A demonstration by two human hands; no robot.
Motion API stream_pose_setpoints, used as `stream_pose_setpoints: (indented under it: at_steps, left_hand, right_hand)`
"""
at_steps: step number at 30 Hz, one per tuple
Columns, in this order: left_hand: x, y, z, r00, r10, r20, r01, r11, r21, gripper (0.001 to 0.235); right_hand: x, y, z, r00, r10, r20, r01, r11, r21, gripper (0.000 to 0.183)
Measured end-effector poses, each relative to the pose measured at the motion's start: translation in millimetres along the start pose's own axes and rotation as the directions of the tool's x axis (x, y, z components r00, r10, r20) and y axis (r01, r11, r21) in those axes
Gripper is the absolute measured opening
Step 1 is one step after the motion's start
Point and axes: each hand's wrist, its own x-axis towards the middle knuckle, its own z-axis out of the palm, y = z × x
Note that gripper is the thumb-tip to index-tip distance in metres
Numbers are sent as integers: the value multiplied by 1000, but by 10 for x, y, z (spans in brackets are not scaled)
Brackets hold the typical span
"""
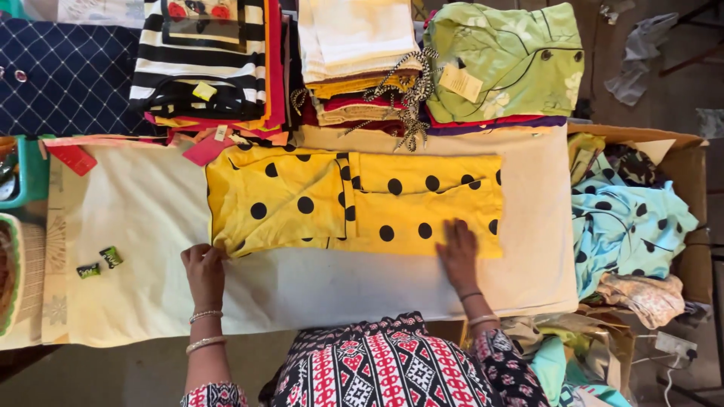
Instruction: The person folds a white cloth on a table, then picks up a yellow polka-dotted cloth from a nearby box and folds it. The person places the folded white cloth on a stack of other folded clothes.
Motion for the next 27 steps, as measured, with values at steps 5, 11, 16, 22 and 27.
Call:
stream_pose_setpoints:
  at_steps: [5,11,16,22,27]
  left_hand:
    - [-5,43,-156,998,51,-22,-50,997,57,23]
    - [-6,14,137,973,186,134,-206,965,159,25]
    - [-69,-268,59,963,211,168,-232,966,115,18]
    - [106,171,58,976,207,60,-215,962,169,25]
    - [410,1476,639,913,397,98,-374,907,-192,48]
  right_hand:
    - [-141,288,-148,990,123,-70,-131,984,-119,64]
    - [-163,320,-113,972,196,-128,-208,974,-89,61]
    - [-223,356,-282,959,243,-147,-262,957,-123,58]
    - [-144,585,-206,920,322,-224,-359,922,-147,47]
    - [272,622,-70,854,409,-320,-455,886,-83,58]
